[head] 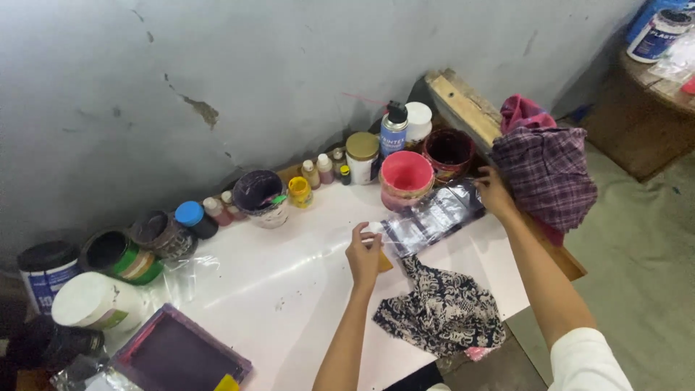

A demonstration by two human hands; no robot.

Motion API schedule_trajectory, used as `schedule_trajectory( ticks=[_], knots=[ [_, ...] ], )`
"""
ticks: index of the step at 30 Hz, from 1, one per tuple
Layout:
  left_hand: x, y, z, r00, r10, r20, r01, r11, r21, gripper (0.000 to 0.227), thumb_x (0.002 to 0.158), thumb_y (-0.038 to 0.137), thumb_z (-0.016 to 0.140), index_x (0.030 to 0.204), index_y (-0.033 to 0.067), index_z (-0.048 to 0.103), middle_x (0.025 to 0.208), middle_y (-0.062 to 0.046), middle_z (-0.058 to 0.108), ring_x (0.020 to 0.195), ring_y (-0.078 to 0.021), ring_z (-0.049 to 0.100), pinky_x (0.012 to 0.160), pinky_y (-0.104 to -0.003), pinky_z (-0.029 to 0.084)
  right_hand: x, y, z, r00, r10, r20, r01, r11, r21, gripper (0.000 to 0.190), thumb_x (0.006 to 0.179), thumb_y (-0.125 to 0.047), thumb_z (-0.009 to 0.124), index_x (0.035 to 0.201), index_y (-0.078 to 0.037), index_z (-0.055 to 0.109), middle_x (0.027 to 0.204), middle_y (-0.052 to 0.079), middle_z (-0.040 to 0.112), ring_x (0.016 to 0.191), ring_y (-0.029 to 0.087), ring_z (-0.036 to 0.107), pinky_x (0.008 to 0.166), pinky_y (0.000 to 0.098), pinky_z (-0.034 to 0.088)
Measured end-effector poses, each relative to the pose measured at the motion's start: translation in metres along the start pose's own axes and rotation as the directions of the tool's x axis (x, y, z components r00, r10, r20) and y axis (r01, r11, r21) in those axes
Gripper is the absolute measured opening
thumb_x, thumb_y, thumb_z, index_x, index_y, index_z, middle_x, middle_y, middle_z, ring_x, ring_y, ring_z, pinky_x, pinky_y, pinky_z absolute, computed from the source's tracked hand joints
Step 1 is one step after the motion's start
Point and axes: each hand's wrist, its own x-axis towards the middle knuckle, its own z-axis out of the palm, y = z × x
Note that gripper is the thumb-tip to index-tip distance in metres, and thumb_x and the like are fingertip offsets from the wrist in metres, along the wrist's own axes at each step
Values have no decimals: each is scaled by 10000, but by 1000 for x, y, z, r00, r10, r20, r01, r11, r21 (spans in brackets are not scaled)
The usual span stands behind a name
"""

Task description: The person wipes a white table surface with a patterned cloth, then smooths a clear plastic sheet over the area. They subsequently use a yellow sponge to wipe a purple rectangular tray containing a dark substance.

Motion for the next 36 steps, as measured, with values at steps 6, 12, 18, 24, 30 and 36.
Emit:
schedule_trajectory(
  ticks=[6,12,18,24,30,36],
  knots=[
    [12,-30,31,999,-35,42,32,997,70,437,895,109,732,1305,94,581,978,-125,741,804,-273,769,619,-343,626,24,16,10,995,97,8,-96,992,-84,490,1034,-52,561,1513,-16,462,1253,221,691,1207,387,632,950,529,558],
    [-1,6,24,995,-62,84,52,992,111,432,907,97,705,1317,68,573,983,-127,735,803,-272,768,623,-349,630,-3,-25,-5,988,151,-14,-152,977,-153,478,1072,-129,513,1541,-53,457,1345,204,649,1269,373,592,1014,539,518],
    [-10,31,13,998,-12,57,1,983,182,461,895,138,737,1321,89,568,971,-109,721,812,-281,767,663,-367,635,-17,-26,-3,980,189,-59,-176,969,173,447,1094,-154,465,1532,-67,476,1381,210,604,1272,346,575,1081,562,430],
    [-21,-2,7,975,220,-18,-210,951,227,435,873,232,799,1241,94,614,1005,-87,631,807,-306,751,692,-399,620,-89,-62,-17,999,-3,-47,-1,996,-89,441,1077,-180,513,1502,-64,518,1342,296,624,1271,432,577,1077,533,480],
    [-104,-29,-12,599,499,626,-727,667,164,596,877,617,666,1088,61,713,1170,-152,672,929,-322,626,765,-458,509,-240,-70,11,897,-311,315,364,924,-122,500,890,-167,667,1385,-164,596,1413,64,628,1298,247,588,1105,417,485],
    [-124,-84,-64,541,657,525,-802,591,87,136,965,71,720,881,16,628,816,-139,584,705,-318,560,651,-420,459,-311,-99,70,673,-619,405,679,734,-7,411,1001,-236,549,1386,-108,611,1435,105,606,1360,276,537,1201,455,345]
  ],
)
